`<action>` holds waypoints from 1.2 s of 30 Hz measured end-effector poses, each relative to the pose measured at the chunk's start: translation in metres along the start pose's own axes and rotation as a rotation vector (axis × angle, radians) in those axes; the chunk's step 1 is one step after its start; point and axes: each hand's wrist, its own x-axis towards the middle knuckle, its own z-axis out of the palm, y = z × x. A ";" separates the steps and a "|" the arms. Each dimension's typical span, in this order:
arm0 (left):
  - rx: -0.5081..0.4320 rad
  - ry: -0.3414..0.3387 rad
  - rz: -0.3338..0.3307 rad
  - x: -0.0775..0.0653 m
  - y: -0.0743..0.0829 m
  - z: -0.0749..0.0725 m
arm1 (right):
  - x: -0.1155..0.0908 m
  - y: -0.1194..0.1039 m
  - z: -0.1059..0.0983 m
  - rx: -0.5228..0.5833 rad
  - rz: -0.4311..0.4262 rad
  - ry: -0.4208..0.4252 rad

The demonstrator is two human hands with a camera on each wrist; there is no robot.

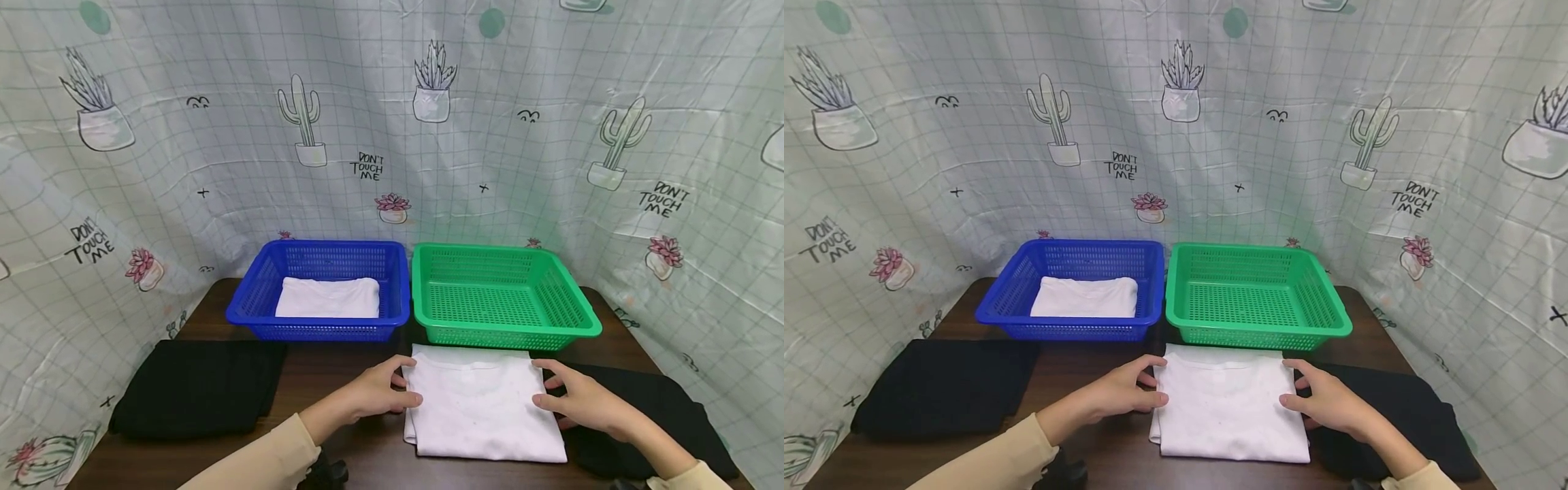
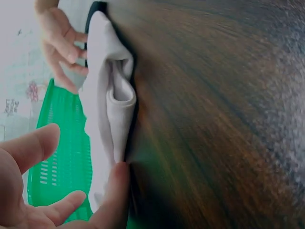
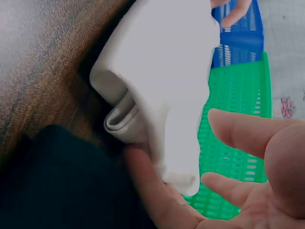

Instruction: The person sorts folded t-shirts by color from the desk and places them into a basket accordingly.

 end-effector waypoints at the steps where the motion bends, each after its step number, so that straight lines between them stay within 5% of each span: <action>1: -0.030 -0.011 -0.003 0.001 0.000 -0.001 | 0.001 -0.001 0.000 0.001 0.004 -0.004; 5: -0.186 -0.067 -0.020 0.006 -0.001 0.001 | 0.003 0.001 0.001 0.044 -0.040 -0.073; 9: -0.240 -0.074 -0.029 0.011 0.000 0.007 | 0.008 0.006 0.007 0.137 -0.093 -0.145; 23: -0.110 0.016 -0.023 0.015 0.000 0.016 | 0.019 0.015 0.020 0.350 -0.113 -0.156; 36: -0.180 0.009 0.022 0.007 -0.006 0.010 | 0.013 0.005 0.034 0.319 -0.143 -0.115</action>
